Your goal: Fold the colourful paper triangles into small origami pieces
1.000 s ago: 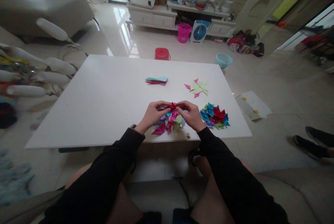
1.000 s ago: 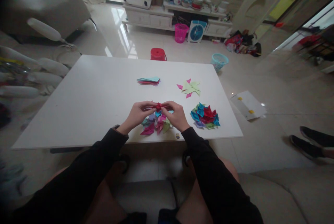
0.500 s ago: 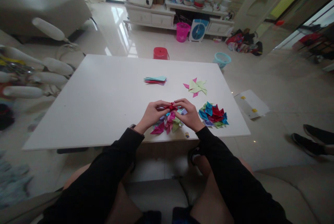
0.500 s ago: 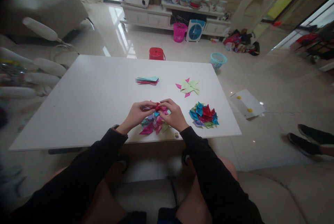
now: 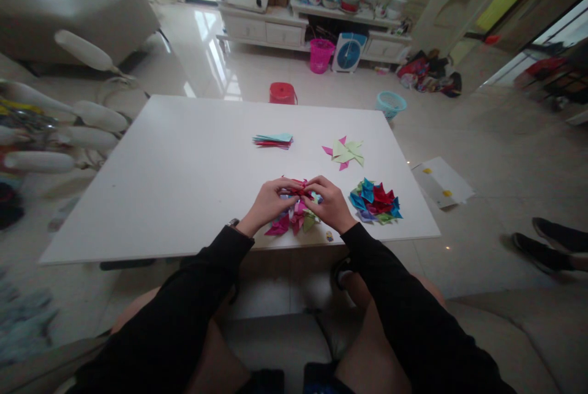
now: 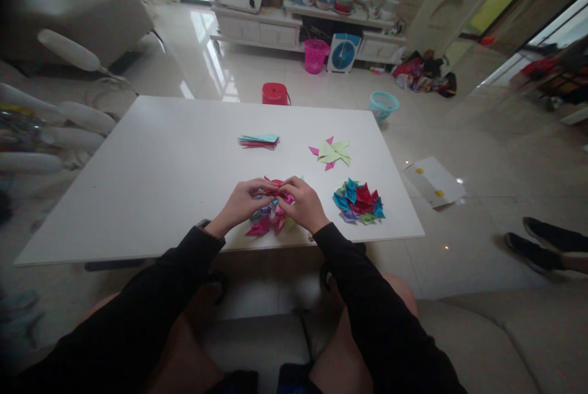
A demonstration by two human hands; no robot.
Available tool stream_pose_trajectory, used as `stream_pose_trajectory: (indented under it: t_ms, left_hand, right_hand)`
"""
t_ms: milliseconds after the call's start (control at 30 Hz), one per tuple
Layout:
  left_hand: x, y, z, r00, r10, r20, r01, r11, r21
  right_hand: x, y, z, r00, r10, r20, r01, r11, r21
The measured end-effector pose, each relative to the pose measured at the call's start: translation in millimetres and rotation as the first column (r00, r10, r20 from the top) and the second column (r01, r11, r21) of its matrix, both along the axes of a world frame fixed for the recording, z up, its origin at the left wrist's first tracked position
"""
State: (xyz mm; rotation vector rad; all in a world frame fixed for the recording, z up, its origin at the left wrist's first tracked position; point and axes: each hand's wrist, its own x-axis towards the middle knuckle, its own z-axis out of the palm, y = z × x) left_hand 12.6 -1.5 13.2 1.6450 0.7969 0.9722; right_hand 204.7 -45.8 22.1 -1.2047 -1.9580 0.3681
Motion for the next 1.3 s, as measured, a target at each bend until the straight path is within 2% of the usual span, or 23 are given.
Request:
stream_pose_trajectory:
  t_ms: [133,233,333,467,600,700,900,1300]
  left_hand:
    - [0.3,-0.5,-0.4,0.998,0.010,-0.061,-0.007,0.999,0.049]
    - [0.8,-1.1,-0.1,0.997,-0.007,-0.074,0.009,1.000,0.024]
    - [1.4,-0.9,0.0,0.999,-0.038,-0.015,0.036,0.994,-0.103]
    - [2.3,0.4,-2.6,0.993,0.004,0.114,0.031,0.954,-0.299]
    - [3.5,0.8,-6.4,0.977,0.060,0.202,0.051,0.864,-0.501]
    - [4.3,-0.2,-7.8,0.965,0.111,0.239,0.057,0.798,-0.600]
    - [4.6,-0.6,-10.1,0.954,0.179,0.241,0.027,0.749,-0.662]
    - [3.0,0.6,-10.5,0.960,0.192,0.203,0.004,0.717,-0.697]
  right_hand:
    - [-2.5,-0.8,-0.9,0.999,-0.035,0.019,0.036,0.999,-0.032]
    - [-4.1,-1.0,-1.0,0.997,-0.073,-0.011,0.072,0.995,-0.076]
    - [-4.6,0.1,-1.0,0.990,-0.113,-0.089,0.100,0.985,-0.138]
    - [-4.0,2.3,0.4,0.967,-0.167,-0.193,0.127,0.970,-0.205]
    - [-3.7,3.6,1.3,0.931,-0.230,-0.283,0.151,0.950,-0.274]
    - [-4.0,4.2,-0.1,0.913,-0.258,-0.315,0.157,0.937,-0.312]
    - [-4.0,5.0,-3.5,0.909,-0.271,-0.318,0.142,0.916,-0.375]
    - [-1.7,4.1,-3.0,0.938,-0.215,-0.273,0.124,0.941,-0.315]
